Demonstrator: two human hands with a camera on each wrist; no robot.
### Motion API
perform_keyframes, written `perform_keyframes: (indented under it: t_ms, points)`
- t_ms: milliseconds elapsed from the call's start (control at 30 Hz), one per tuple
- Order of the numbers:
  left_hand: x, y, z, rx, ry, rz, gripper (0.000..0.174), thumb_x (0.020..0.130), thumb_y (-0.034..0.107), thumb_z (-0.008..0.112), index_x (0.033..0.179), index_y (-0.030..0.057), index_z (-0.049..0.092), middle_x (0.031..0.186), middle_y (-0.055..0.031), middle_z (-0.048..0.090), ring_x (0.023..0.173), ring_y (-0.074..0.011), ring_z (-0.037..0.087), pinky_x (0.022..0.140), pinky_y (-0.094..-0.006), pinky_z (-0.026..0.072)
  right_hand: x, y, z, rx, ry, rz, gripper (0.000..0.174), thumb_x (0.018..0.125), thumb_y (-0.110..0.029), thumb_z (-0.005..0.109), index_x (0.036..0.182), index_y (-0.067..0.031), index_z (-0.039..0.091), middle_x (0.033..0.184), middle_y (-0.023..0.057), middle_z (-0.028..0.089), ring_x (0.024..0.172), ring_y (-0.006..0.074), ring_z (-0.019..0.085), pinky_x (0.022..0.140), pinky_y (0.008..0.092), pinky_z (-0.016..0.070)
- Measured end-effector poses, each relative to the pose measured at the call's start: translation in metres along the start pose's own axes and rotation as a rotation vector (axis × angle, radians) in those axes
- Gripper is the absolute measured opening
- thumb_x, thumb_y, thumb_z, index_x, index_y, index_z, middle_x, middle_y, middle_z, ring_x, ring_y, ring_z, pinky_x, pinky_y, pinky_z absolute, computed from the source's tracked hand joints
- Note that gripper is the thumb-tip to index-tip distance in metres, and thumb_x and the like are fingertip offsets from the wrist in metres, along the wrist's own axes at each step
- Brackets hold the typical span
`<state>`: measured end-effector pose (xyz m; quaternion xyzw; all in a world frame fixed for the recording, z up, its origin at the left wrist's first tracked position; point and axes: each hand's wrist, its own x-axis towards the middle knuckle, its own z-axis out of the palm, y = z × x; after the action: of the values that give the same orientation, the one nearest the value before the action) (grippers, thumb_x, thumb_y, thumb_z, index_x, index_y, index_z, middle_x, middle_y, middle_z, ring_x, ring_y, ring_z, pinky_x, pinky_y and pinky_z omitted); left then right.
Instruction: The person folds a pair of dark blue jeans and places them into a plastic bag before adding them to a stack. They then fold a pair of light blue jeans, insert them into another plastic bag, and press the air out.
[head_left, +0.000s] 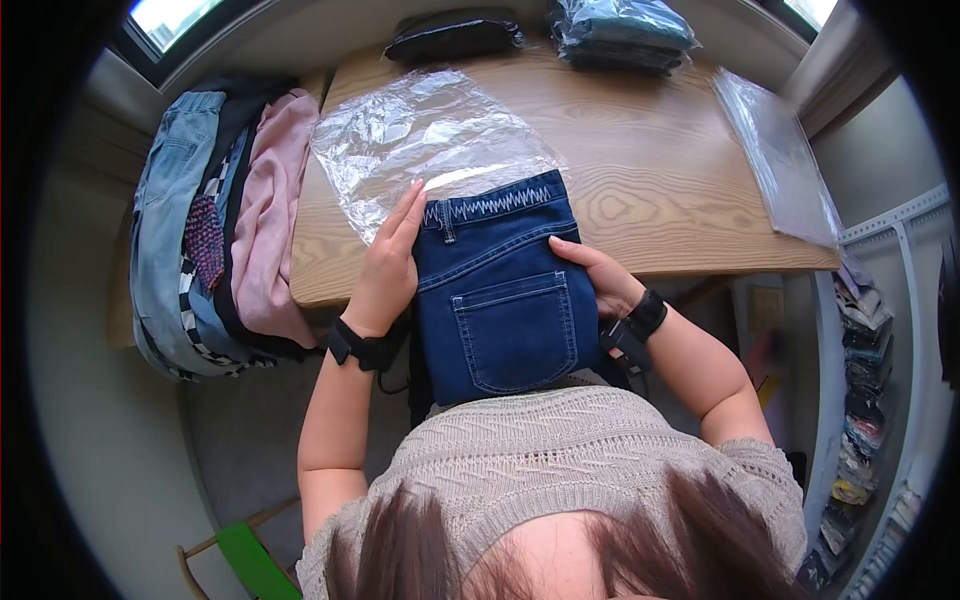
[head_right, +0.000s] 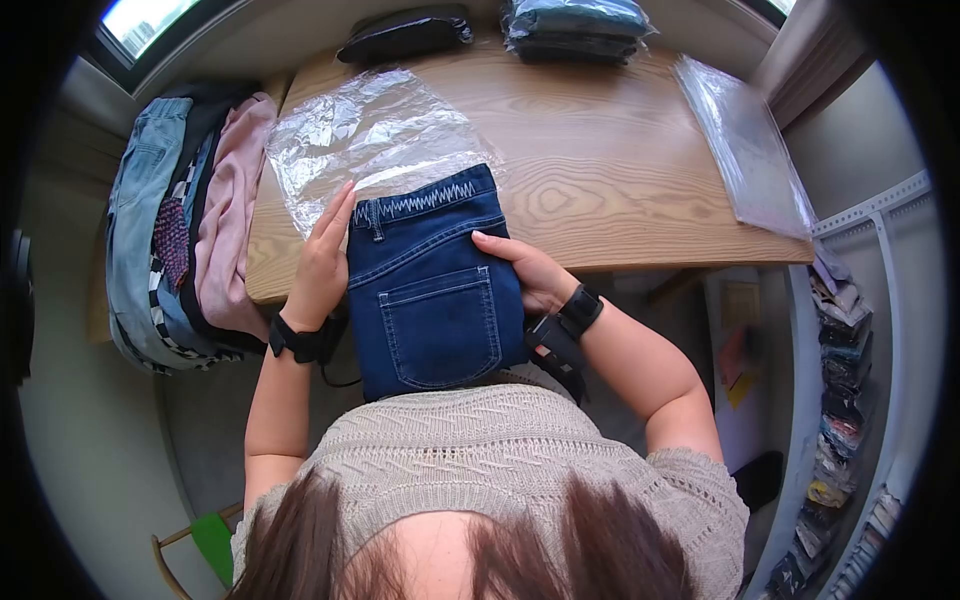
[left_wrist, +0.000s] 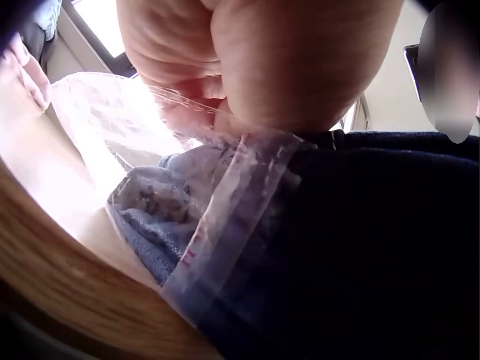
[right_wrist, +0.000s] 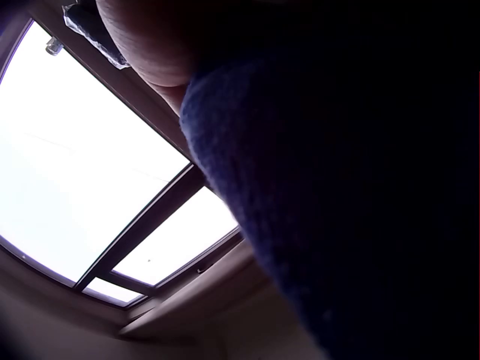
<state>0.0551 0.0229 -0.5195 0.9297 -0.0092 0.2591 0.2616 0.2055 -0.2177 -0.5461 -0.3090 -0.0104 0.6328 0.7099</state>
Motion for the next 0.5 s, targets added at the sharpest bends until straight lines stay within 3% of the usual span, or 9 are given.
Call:
perform_keyframes:
  t_ms: [300,500]
  points:
    - [-0.015,-0.003,-0.017,-0.04,0.016,0.021,0.062,0.077,-0.021,0.038,0.135,-0.0024,0.044,0.141,-0.0183,0.044,0.131,-0.0331,0.042,0.108,-0.0372,0.0356,0.026,-0.015,0.008,0.081,-0.064,0.148,0.044,0.095,-0.022,0.055,0.126,0.009,0.047,0.117,0.0244,0.06,0.103,0.0299,0.065,0.089,0.0407,0.0556]
    - [-0.017,0.005,-0.023,-0.034,-0.026,0.059,0.055,0.08,-0.019,0.041,0.132,-0.0028,0.048,0.138,-0.0185,0.047,0.13,-0.033,0.044,0.108,-0.0373,0.0365,0.038,-0.029,0.013,0.073,-0.012,0.03,0.041,0.094,-0.023,0.055,0.12,0.0092,0.051,0.113,0.0239,0.062,0.097,0.0291,0.067,0.084,0.041,0.0578]
